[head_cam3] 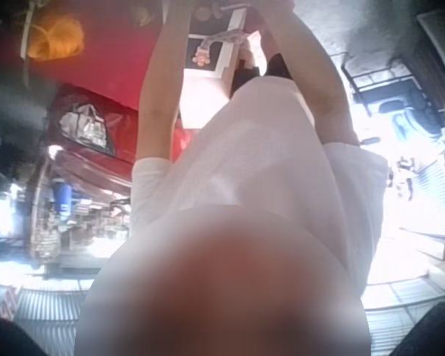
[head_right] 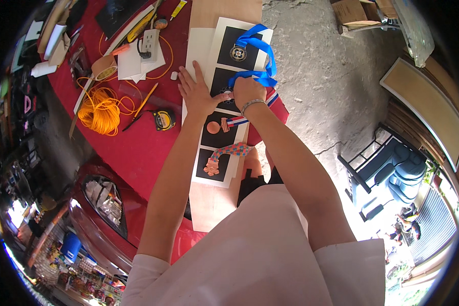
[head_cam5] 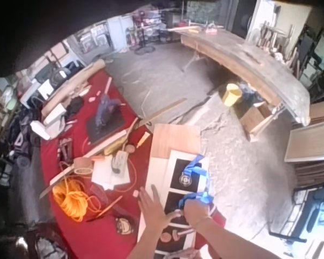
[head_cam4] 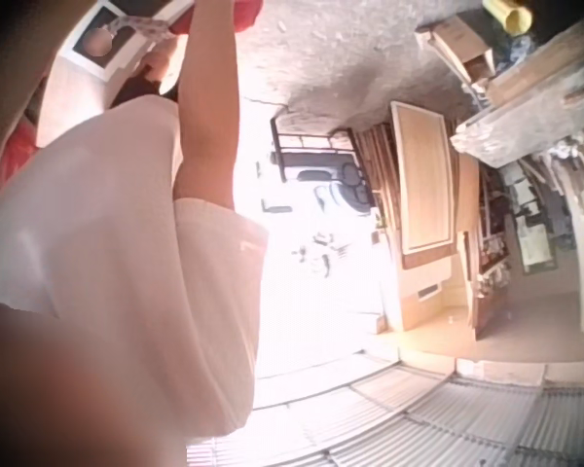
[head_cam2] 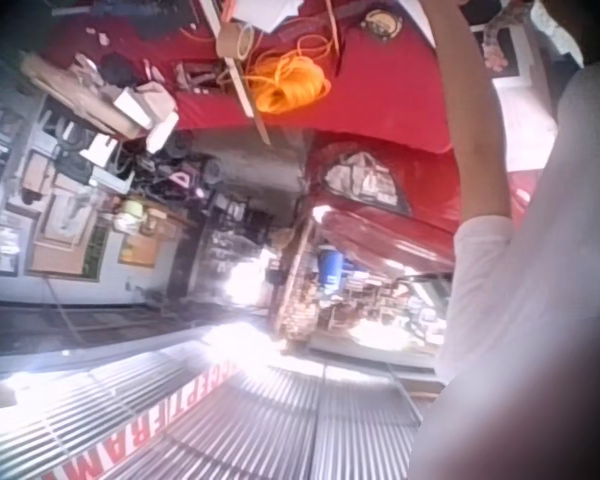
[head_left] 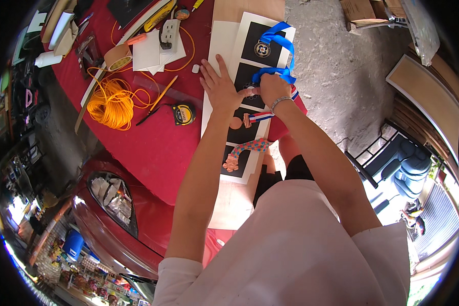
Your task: The person assembles medals with ribbons onto a white display board with black squares. They use a hot glue gun to attach each medal, then press and adjust the ribbons to fit within the designated areas.
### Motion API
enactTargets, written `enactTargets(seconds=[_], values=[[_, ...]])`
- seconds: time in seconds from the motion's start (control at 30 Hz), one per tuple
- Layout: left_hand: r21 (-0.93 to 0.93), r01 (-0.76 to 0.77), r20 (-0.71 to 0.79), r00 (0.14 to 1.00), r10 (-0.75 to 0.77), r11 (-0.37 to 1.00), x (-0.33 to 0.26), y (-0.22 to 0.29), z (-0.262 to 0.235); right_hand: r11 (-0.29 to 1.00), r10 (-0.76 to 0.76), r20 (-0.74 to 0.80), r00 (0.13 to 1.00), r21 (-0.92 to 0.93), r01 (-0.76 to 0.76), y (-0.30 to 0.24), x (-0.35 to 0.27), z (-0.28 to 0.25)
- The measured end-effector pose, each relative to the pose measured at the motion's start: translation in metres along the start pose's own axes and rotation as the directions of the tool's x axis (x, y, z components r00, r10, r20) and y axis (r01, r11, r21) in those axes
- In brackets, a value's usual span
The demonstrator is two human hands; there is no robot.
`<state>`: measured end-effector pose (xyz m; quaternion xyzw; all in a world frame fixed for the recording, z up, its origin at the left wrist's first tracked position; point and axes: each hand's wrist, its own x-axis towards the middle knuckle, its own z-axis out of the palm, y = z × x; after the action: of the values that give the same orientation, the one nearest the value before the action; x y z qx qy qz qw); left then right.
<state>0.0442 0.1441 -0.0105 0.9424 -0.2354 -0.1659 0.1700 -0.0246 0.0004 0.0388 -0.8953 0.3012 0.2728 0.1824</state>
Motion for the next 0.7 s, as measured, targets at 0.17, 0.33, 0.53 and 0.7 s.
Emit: enactTargets(seconds=[0.17, 0.33, 0.53, 0.7], values=[[0.034, 0.039, 0.058, 0.997, -0.04, 0.999, 0.001, 0.01, -0.009, 0.998, 0.013, 0.072, 0.997, -0.061, -0.009, -0.004, 0.003, -0.005], [0.051, 0.055, 0.066, 0.996, -0.058, 0.997, 0.0, 0.02, -0.016, 0.989, 0.019, 0.122, 0.992, -0.151, 0.0, -0.007, 0.011, -0.005], [0.044, 0.061, 0.077, 0.995, -0.064, 0.997, 0.001, 0.018, -0.014, 0.987, 0.019, 0.149, 0.989, -0.162, 0.005, -0.008, 0.013, -0.004], [-0.009, 0.042, 0.043, 0.998, -0.041, 0.999, -0.002, 0.015, -0.008, 0.99, 0.016, 0.149, 0.989, -0.138, 0.004, -0.007, 0.012, -0.003]])
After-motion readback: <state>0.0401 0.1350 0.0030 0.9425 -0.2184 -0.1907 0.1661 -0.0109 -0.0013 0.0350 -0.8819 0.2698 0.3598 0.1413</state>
